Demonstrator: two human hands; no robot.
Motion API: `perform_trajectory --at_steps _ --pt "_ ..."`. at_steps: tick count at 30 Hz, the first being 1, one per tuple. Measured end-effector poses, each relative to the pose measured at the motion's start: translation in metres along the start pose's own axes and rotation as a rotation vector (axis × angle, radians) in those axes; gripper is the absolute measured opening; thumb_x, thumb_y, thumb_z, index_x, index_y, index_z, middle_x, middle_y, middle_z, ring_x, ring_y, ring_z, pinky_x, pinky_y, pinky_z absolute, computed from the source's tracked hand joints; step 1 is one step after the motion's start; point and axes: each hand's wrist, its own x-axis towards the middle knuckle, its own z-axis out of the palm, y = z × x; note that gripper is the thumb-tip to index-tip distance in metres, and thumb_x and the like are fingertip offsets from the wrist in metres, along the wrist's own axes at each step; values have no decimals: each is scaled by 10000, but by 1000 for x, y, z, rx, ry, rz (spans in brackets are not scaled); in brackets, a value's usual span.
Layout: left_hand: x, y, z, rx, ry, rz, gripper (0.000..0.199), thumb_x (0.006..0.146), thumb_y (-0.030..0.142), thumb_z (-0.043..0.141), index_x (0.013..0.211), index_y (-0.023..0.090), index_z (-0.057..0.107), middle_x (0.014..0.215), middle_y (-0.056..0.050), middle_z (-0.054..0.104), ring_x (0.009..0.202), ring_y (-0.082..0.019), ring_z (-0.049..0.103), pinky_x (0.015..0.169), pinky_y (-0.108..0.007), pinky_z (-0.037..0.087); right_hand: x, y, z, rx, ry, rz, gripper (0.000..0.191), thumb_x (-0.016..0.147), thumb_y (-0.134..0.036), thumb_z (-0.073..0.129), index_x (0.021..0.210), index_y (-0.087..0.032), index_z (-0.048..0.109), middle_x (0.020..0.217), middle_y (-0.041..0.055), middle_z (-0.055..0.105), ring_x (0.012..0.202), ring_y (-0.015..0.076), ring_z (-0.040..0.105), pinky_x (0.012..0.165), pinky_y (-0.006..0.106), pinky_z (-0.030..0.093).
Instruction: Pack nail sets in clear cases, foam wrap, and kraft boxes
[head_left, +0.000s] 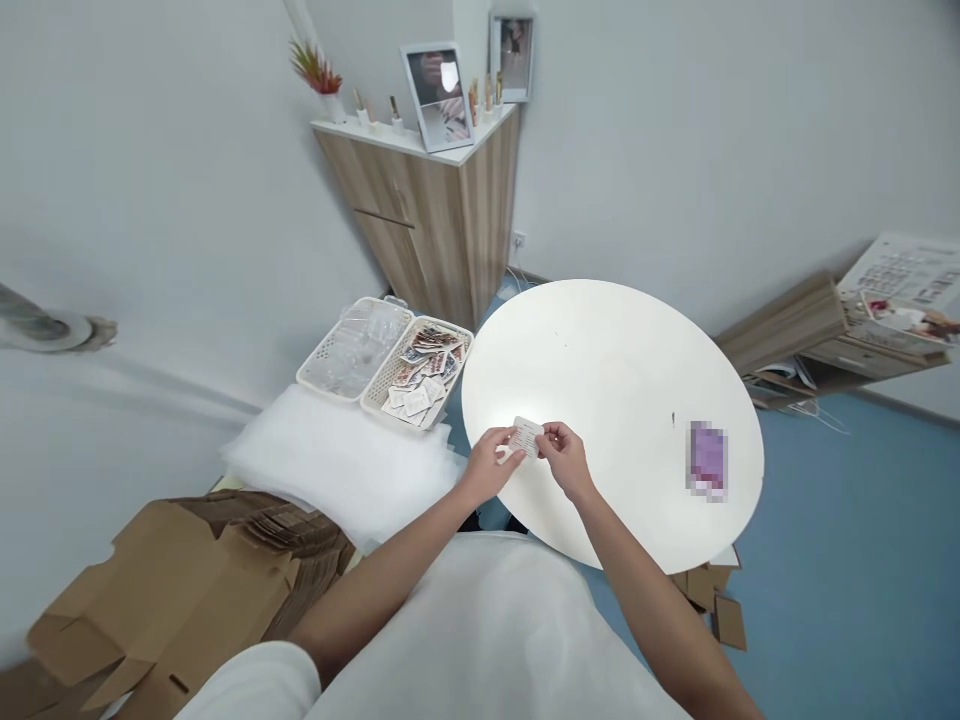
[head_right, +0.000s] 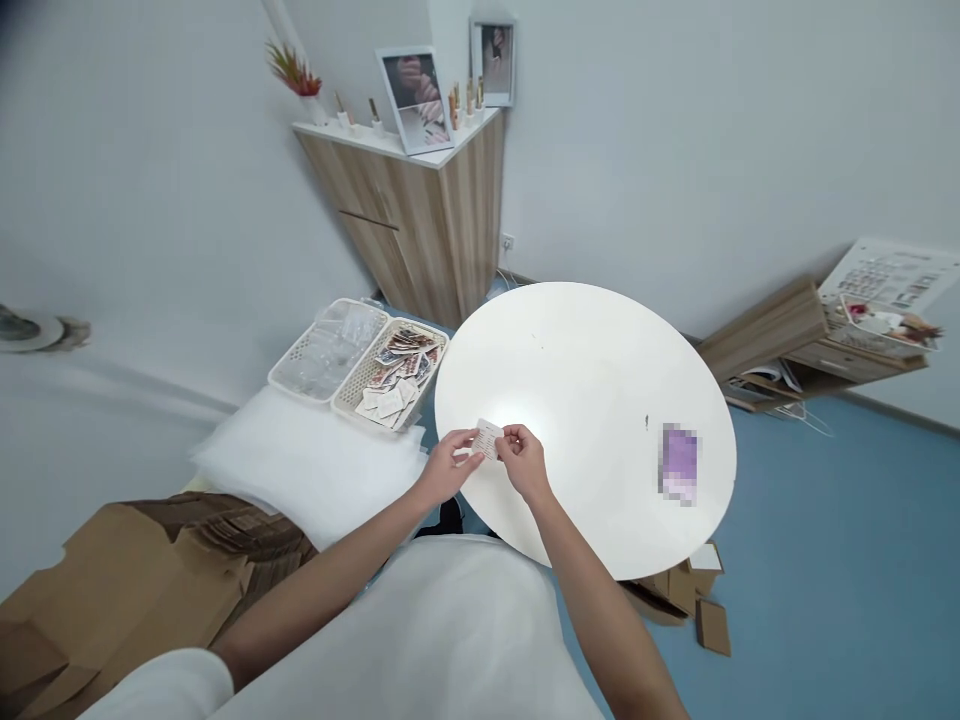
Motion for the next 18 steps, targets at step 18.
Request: perform_trajectory --at_steps 18 --pt "-23 23 90 -435 -348 -287 425 757 496 480 969 148 599 990 -102 620 914 -188 583 866 -344 432 -65 23 -87 -46 -17 -119 381 634 -262 609 1001 -260 506 1215 67 382 530 36 434 518 250 434"
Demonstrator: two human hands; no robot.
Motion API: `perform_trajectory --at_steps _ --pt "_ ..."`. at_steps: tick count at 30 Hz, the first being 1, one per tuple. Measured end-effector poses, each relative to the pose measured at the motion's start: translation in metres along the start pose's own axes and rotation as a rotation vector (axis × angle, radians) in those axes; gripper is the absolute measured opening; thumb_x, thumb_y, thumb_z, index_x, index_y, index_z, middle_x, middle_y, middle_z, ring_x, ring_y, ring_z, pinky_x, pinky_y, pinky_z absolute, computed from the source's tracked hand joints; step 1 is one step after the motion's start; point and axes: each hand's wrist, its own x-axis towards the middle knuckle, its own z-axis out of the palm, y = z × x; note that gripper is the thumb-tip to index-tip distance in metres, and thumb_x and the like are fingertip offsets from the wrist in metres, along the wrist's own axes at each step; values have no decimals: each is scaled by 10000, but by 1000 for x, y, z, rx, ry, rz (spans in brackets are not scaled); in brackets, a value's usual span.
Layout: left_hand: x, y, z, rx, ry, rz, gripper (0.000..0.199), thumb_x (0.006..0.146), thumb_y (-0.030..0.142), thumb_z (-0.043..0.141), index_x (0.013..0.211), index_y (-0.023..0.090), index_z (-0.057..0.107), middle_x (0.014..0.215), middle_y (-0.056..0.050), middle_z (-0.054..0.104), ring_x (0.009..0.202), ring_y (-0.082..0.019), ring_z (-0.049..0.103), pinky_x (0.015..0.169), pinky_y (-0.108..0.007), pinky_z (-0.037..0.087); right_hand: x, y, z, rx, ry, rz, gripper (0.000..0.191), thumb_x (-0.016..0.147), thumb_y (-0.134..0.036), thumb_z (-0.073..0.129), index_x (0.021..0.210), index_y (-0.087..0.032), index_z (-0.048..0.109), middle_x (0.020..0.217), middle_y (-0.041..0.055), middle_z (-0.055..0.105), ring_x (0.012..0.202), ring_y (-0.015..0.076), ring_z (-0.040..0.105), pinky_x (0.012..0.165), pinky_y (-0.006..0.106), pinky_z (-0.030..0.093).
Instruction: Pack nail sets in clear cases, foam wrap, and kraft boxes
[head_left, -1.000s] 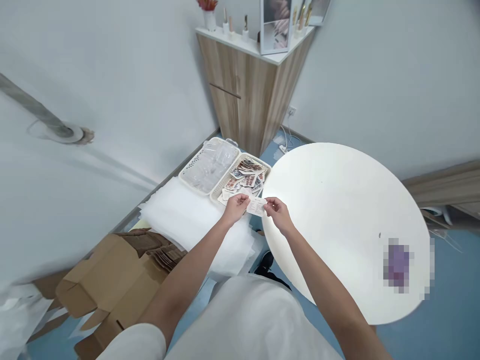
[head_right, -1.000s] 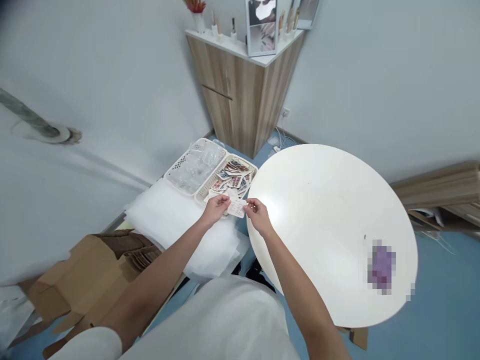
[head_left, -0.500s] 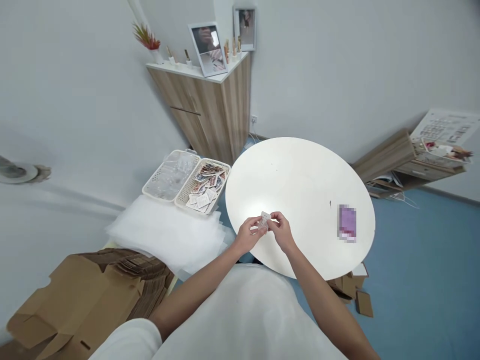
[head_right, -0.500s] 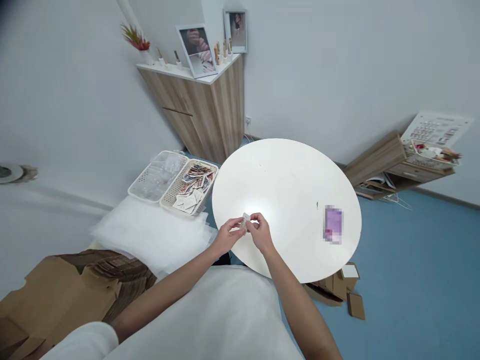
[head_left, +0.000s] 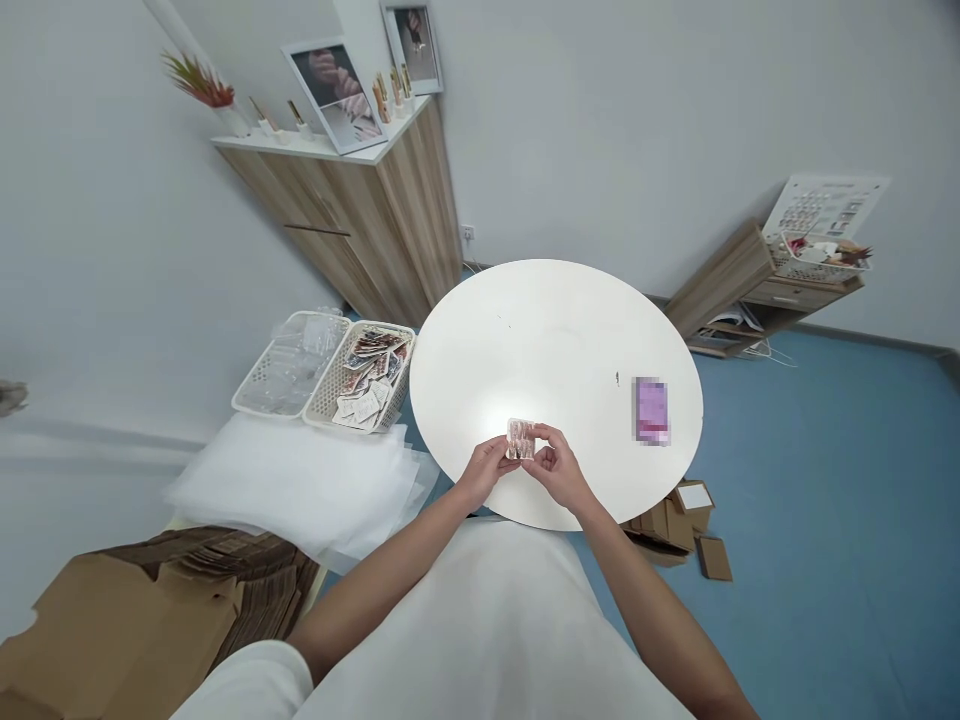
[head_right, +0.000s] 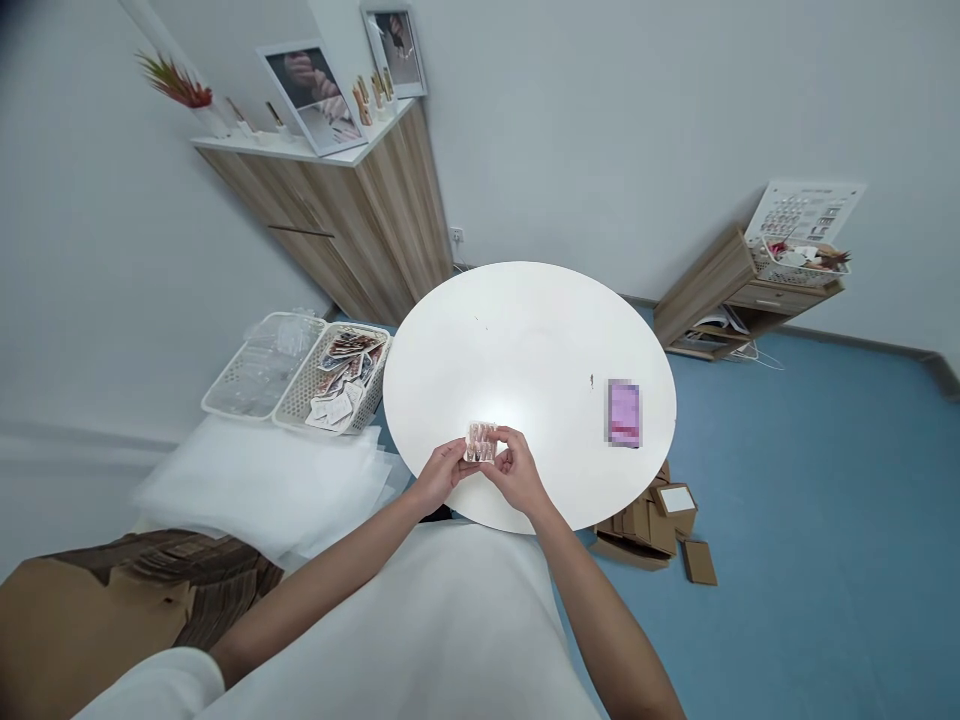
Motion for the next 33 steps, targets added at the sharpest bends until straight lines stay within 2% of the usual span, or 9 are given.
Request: perform_trajectory --at_steps 2,4,6,11,16,21,27,33 --pt "4 -4 0 -13 30 -23 399 743 483 511 929 142 601 951 -99 631 877 -178 596 859 -345 436 -2 3 -8 -4 34 7 403 639 -267 605 1028 -265 498 1143 60 439 538 50 447 511 248 428" --pt "7 -7 -1 -33 60 -41 369 728 468 541 889 141 599 916 -93 638 828 -165 609 848 -348 442 -3 5 -15 13 54 47 428 661 -288 592 1071 -261 475 947 35 524 539 73 453 496 240 416" --pt "9 -10 -1 -44 78 -50 352 719 459 557 863 140 596 885 -85 642 780 -153 617 833 -345 448 -4 6 -21 37 74 84 438 682 -310 578 1099 -252 459 817 14 535 524 81 441 482 234 402" --pt "12 -14 -1 13 68 -54 307 723 426 564 839 144 595 801 -50 636 729 -128 612 783 -303 462 -3 9 -32 73 77 77 508 672 -313 595 1153 -264 438 947 19 498 531 48 427 499 221 395" --pt "17 -17 -1 65 74 -15 297 731 403 557 875 146 590 796 -41 632 690 -115 600 732 -286 466 -1 15 -34 131 28 101 492 650 -320 622 1108 -246 457 801 -22 501 503 44 422 482 210 378" --pt "20 -18 -5 253 166 100 426 760 373 526 1128 163 490 786 -39 649 704 -123 595 727 -290 458 -1 19 -31 219 3 167 442 620 -310 652 1000 -244 436 677 -67 490 429 42 408 423 201 332" --pt "23 -10 -18 458 150 175 328 773 363 496 1017 164 586 949 -67 632 846 -159 581 769 -301 450 4 21 -27 269 -2 195 413 623 -322 654 962 -248 431 637 -79 481 422 50 422 431 211 328" --pt "26 -5 -38 583 138 189 344 743 312 541 1063 187 574 925 -57 618 829 -149 565 733 -279 455 21 25 -19 240 44 217 433 626 -328 644 1014 -251 469 705 -50 512 483 63 440 497 243 369"
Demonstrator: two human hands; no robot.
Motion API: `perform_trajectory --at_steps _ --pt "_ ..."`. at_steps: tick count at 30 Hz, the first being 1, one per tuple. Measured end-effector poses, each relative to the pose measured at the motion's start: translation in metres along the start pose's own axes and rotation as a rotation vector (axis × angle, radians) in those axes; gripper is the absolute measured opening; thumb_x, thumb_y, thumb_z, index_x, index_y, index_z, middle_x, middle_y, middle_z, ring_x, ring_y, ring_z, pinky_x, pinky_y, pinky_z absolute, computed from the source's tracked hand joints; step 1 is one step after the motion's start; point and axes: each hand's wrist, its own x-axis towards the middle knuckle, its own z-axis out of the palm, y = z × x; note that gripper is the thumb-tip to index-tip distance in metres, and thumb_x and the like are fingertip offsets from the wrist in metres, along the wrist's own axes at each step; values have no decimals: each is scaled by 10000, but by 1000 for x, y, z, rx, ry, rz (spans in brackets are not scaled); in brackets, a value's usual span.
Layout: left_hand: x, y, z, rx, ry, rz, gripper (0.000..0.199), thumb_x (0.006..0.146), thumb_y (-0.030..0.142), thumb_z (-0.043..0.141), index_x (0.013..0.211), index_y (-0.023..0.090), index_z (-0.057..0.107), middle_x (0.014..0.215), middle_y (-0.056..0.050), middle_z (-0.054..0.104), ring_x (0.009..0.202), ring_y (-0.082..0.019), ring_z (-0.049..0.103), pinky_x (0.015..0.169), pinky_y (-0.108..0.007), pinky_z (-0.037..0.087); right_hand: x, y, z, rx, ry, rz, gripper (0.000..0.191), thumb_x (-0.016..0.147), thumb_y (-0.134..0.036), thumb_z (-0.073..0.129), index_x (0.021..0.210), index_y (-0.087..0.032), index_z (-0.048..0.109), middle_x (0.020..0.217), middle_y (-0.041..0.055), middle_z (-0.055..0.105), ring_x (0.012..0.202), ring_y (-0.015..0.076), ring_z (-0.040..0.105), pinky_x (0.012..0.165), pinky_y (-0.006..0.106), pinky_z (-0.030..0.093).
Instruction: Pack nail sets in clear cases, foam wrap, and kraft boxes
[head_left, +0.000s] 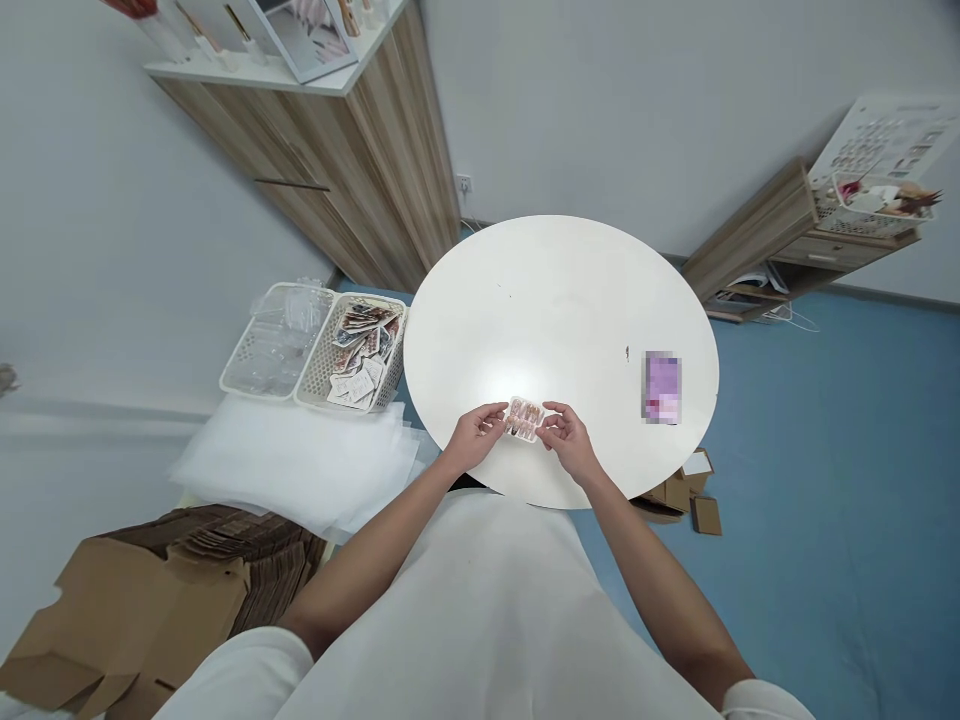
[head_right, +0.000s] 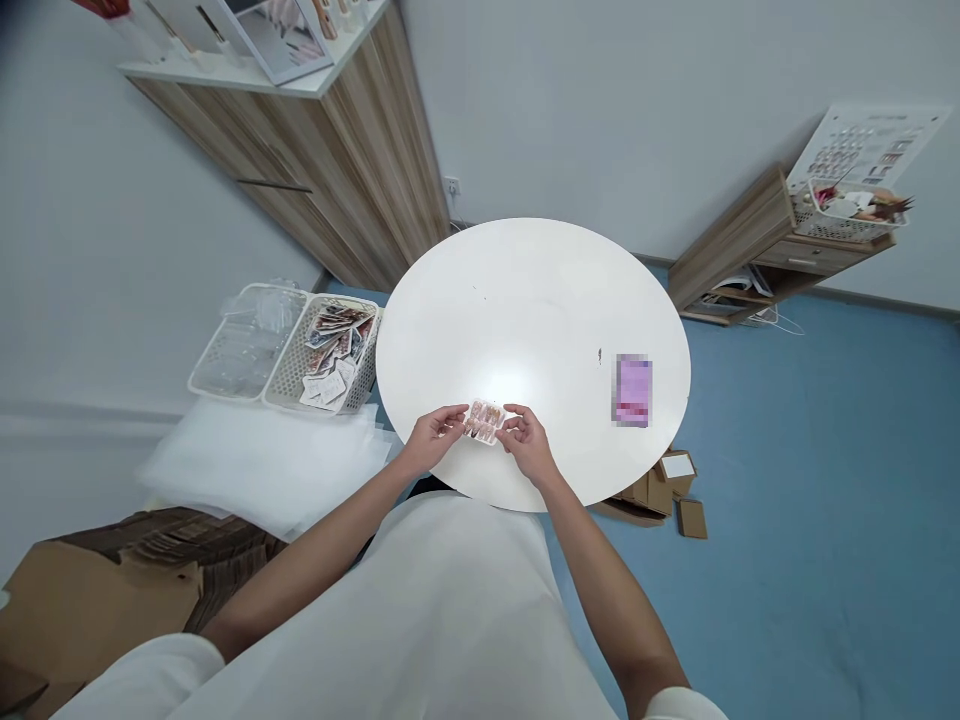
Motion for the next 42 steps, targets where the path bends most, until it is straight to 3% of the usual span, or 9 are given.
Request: perform_trajectory --at_steps 3,7,10,13,19,24,33,42 --pt "1 -14 -9 -4 23 -9 414 718 303 575 1119 206 535 959 -56 599 816 -136 556 698 -261 460 15 5 13 -6 37 4 442 636 -313 632 1042 -249 468 729 -34 530 563 86 483 562 260 400" --pt "2 -42 -22 -105 70 -90 440 717 284 571 1148 223 505 1071 -68 534 792 -111 554 675 -253 463 39 18 41 -77 113 18 289 642 -304 614 905 -218 531 767 -9 553 658 108 513 651 277 422" --pt "7 -62 -33 -167 126 -175 485 720 258 562 1192 209 459 1047 -70 535 840 -122 539 696 -257 459 57 30 66 -146 97 61 188 646 -304 591 796 -198 551 779 8 576 674 119 524 672 287 424" --pt "14 -78 -47 -93 192 -235 512 694 239 587 1190 210 465 1008 -65 535 909 -150 505 704 -257 448 72 40 87 -160 68 122 155 646 -291 571 762 -191 547 748 2 578 661 117 526 659 280 422" --pt "25 -94 -78 -85 246 -355 474 654 239 620 1115 189 525 1102 -91 497 949 -173 491 690 -250 447 96 56 114 -178 68 226 174 621 -271 572 771 -194 527 625 -37 549 571 101 501 578 254 408" --pt "30 -104 -95 -130 252 -390 465 645 230 625 1096 173 532 1109 -98 519 961 -181 493 735 -274 442 113 68 134 -345 168 203 169 631 -250 548 790 -198 534 700 -15 571 649 119 536 646 276 440" --pt "33 -113 -105 -3 228 -349 493 690 231 571 1168 179 466 1170 -111 447 1018 -199 484 804 -306 435 106 73 158 -701 197 125 370 669 -215 489 1036 -176 516 955 63 548 688 130 540 740 327 452" --pt "19 -116 -100 -153 206 -329 558 688 135 533 1227 192 401 1257 -91 440 1156 -199 415 980 -367 325 82 78 167 -371 199 156 460 662 -199 509 1118 -242 461 1151 53 519 997 164 518 823 324 451"
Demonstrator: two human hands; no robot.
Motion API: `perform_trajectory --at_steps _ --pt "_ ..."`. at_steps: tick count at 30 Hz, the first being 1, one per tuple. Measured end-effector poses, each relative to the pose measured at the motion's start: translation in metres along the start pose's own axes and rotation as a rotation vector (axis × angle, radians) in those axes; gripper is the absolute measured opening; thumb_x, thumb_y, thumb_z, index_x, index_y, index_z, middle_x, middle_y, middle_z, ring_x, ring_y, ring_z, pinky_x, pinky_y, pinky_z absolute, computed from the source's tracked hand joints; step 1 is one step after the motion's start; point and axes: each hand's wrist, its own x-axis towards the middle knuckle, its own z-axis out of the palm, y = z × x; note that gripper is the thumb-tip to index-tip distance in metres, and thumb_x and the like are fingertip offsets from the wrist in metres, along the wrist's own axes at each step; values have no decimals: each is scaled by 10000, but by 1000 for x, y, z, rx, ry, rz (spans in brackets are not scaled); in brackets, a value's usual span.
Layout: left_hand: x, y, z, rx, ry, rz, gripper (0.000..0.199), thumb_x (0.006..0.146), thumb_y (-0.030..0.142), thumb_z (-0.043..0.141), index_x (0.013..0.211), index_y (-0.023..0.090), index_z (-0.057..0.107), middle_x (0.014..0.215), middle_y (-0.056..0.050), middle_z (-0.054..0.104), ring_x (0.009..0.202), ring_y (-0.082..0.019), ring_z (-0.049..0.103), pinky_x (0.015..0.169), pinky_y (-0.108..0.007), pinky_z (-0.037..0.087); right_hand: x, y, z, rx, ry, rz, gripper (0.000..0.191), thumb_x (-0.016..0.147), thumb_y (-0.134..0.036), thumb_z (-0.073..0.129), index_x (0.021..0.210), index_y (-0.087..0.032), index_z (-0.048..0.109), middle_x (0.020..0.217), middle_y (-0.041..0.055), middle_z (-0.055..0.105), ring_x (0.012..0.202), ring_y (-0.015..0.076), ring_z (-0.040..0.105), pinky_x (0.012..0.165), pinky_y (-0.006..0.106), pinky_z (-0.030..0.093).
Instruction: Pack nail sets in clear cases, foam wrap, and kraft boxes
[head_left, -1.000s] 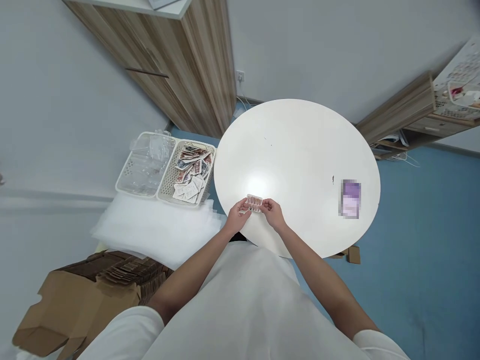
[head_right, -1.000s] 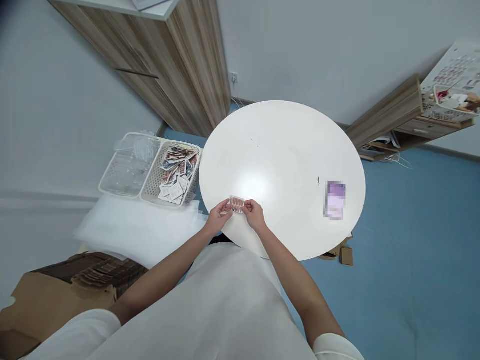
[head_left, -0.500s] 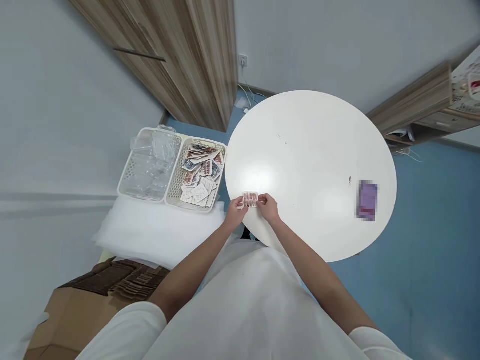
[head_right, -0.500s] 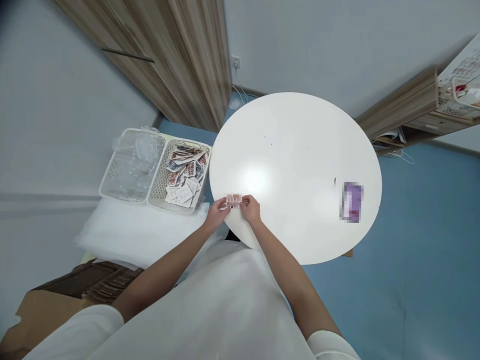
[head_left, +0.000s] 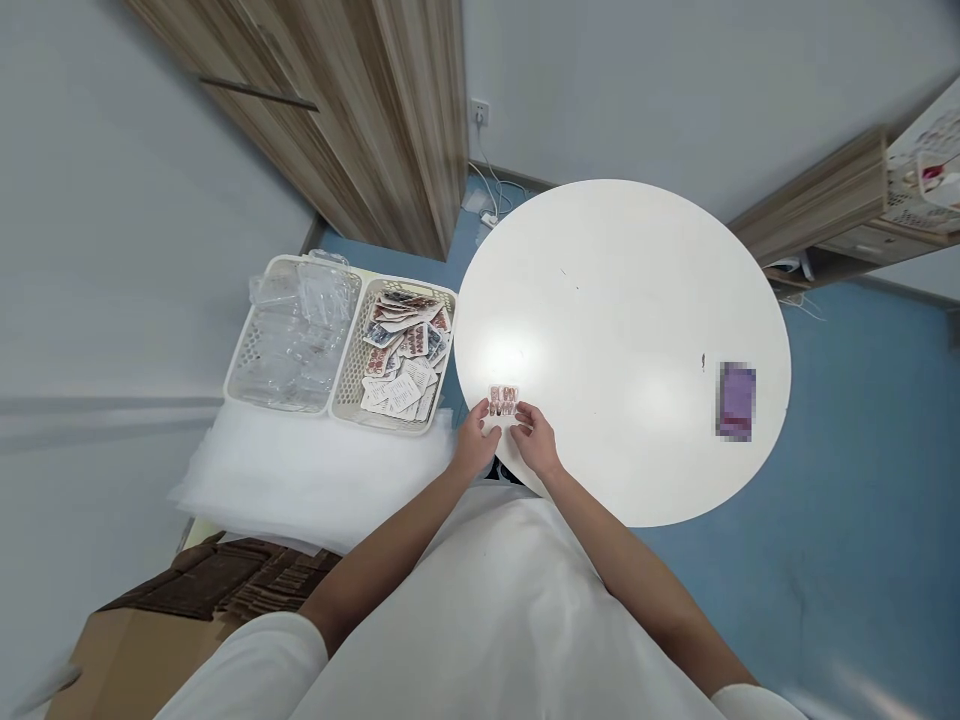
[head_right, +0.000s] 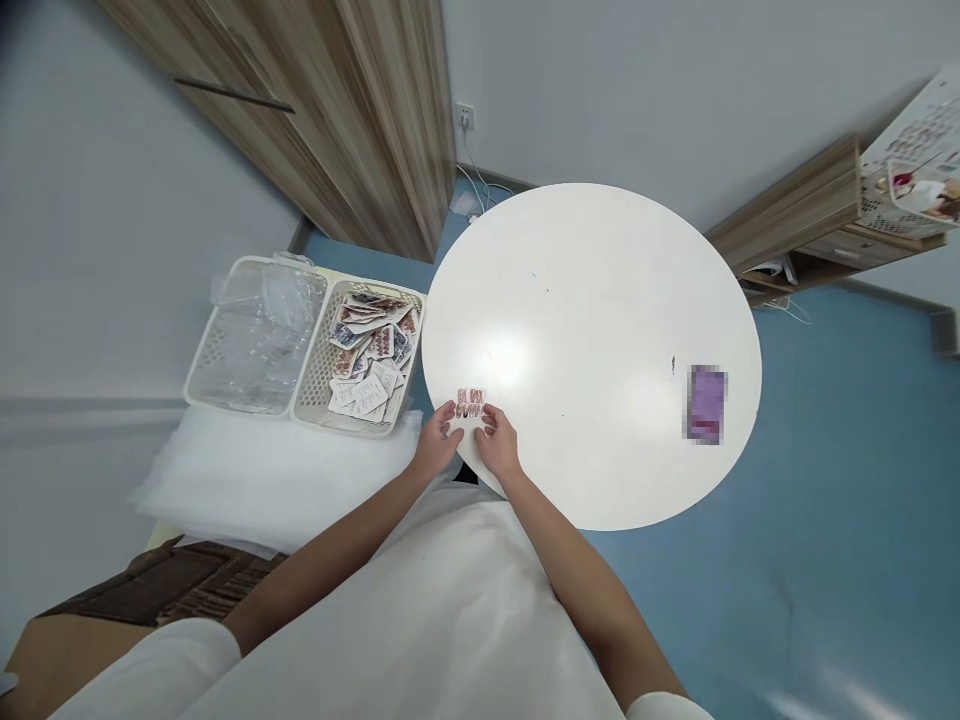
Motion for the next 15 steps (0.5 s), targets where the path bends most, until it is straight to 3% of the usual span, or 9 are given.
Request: perform_trajectory --at_steps 15 --pt "43 18 -19 60 39 50 607 663 91 512 1249 191 389 1272 -72 438 1174 -200 400 1013 -357 286 34 -24 23 148 -18 -42 476 671 -182 505 1139 -221 430 1193 70 489 1054 162 502 907 341 412"
